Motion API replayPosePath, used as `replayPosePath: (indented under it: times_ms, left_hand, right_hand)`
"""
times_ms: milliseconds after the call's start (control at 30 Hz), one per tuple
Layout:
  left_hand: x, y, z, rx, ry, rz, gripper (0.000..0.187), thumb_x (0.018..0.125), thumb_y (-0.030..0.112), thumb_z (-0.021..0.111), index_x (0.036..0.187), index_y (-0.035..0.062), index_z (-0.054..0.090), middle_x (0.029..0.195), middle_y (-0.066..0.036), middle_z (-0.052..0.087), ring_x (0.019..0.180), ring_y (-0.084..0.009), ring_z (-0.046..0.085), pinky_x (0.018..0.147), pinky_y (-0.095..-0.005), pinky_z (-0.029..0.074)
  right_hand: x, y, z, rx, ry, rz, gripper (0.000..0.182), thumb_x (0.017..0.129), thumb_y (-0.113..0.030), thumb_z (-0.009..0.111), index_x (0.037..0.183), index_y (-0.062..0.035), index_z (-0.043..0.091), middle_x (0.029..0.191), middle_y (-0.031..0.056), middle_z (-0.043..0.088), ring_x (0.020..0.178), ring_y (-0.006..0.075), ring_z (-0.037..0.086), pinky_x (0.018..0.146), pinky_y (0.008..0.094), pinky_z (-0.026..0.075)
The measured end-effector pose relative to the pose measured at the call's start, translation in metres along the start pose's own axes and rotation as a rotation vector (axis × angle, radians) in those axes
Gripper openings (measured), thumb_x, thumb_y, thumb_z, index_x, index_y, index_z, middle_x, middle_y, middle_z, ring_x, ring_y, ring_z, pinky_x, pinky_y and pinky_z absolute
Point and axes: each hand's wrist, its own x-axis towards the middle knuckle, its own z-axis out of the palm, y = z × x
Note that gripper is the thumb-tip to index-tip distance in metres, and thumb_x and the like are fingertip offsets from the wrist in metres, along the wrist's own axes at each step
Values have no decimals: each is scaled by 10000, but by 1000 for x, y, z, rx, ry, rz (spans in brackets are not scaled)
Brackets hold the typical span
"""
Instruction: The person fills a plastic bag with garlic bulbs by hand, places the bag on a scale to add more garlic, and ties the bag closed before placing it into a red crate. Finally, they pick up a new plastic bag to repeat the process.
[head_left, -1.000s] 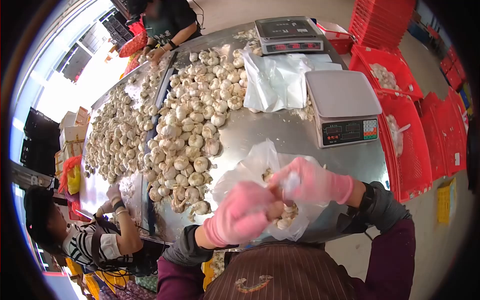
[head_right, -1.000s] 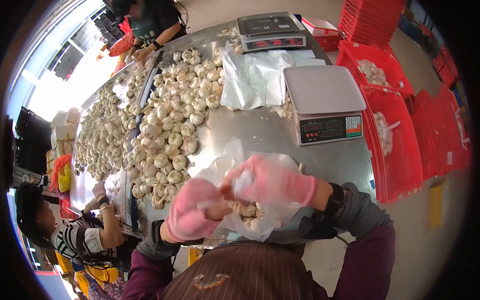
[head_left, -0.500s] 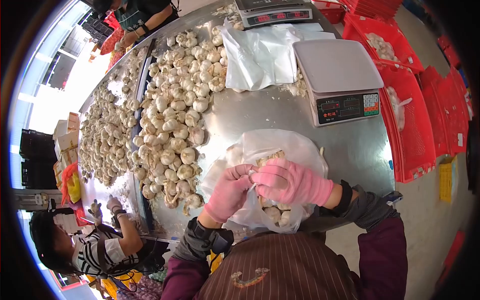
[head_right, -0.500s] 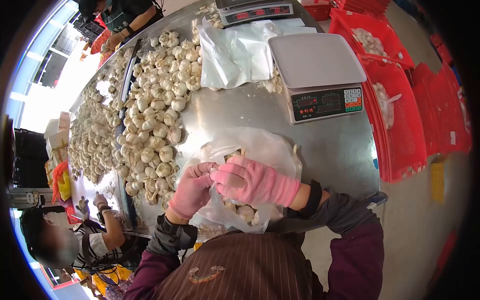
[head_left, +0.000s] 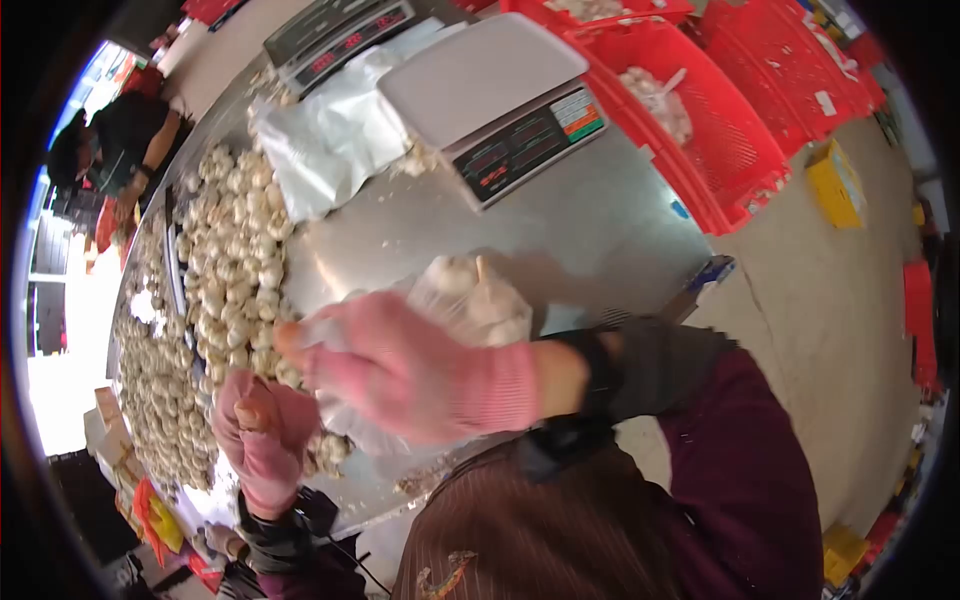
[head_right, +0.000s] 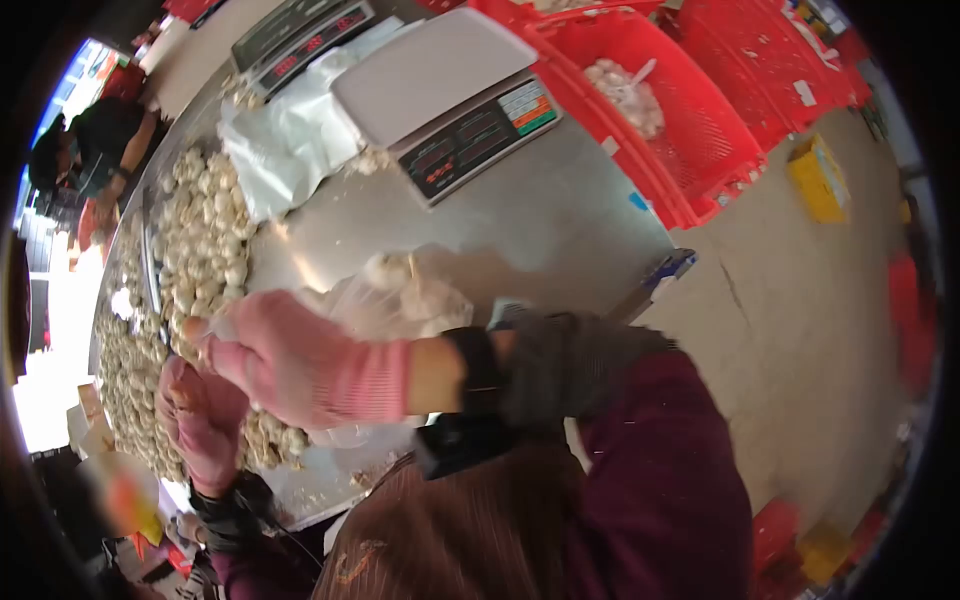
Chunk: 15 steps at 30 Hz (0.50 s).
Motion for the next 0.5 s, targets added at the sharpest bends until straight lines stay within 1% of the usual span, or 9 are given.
replayPosePath:
  times_ms: [33, 100, 167, 233, 300, 333, 400, 433, 500]
  left_hand:
    - [-5, -8, -36, 268, 67, -70, 201, 979, 234, 442, 903, 49, 454, 541, 32, 349, 451, -81, 354, 405, -245, 263]
    - [-18, -57, -85, 820, 135, -150, 259, 986, 247, 421, 899, 16, 496, 582, 3, 463, 510, -88, 446, 460, -234, 375]
    - [-17, -96, -68, 704, 276, -186, 243, 987, 201, 452, 818, 30, 483, 570, 45, 426, 507, -51, 418, 444, -221, 345]
    - [-6, -115, -71, 409, 353, -169, 270, 998, 181, 442, 763, 49, 436, 561, 49, 386, 504, -32, 387, 434, -198, 317]
    - [19, -85, -40, 738, 249, 212, 308, 1018, 198, 391, 739, 68, 379, 528, 21, 366, 452, -60, 372, 421, -204, 264]
    - [26, -47, 2, 604, 114, 282, 276, 997, 127, 396, 729, 59, 402, 568, -22, 447, 439, -95, 400, 416, -231, 313]
    - [-2, -59, 20, 496, -100, 381, 99, 819, -24, 448, 884, 22, 506, 783, -74, 533, 696, -195, 520, 705, -325, 453]
    - [-8, -57, 22, 556, -84, 242, 283, 734, -57, 471, 1001, -1, 547, 926, -102, 553, 888, -242, 558, 890, -368, 458]
    - [11, -59, -8, 723, 57, 99, 642, 872, 293, 643, 1364, 20, 333, 1139, -135, 538, 1042, -223, 551, 932, -358, 452]
  right_hand:
    - [-11, 7, -17, -98, -62, -155, 132, 891, -120, 514, 847, -31, 601, 748, 180, 584, 741, 263, 592, 628, 376, 457]
    - [-56, 21, -34, 199, 425, 368, 256, 958, -200, 479, 732, -79, 489, 578, -17, 463, 444, 68, 397, 423, 248, 339]
    - [-100, 76, -63, 306, 591, 642, 421, 994, -372, 444, 649, -139, 376, 537, -78, 303, 424, 35, 239, 398, 224, 215]
    - [-91, 84, -62, 362, 527, 597, 323, 981, -361, 474, 798, -98, 514, 559, -67, 389, 455, 83, 389, 443, 245, 316]
    - [-55, 72, -19, -732, 253, -32, 342, 946, -357, 525, 1105, -54, 538, 690, -12, 546, 604, 183, 564, 528, 298, 422]
    - [-44, 65, 5, -724, 18, 110, 369, 906, -343, 555, 1101, -36, 492, 806, 77, 578, 710, 256, 599, 589, 364, 448]
    - [-15, 73, 24, -897, -539, 512, 441, 886, -331, 551, 1155, -5, 426, 965, 177, 579, 821, 315, 624, 634, 433, 466]
    - [-13, 75, 23, -908, -544, 491, 441, 886, -331, 551, 1155, -5, 426, 965, 177, 579, 821, 315, 624, 634, 433, 466]
    - [-17, 85, 15, -606, -105, 65, 346, 911, -295, 512, 1099, -10, 454, 829, 164, 562, 710, 331, 604, 583, 419, 450]
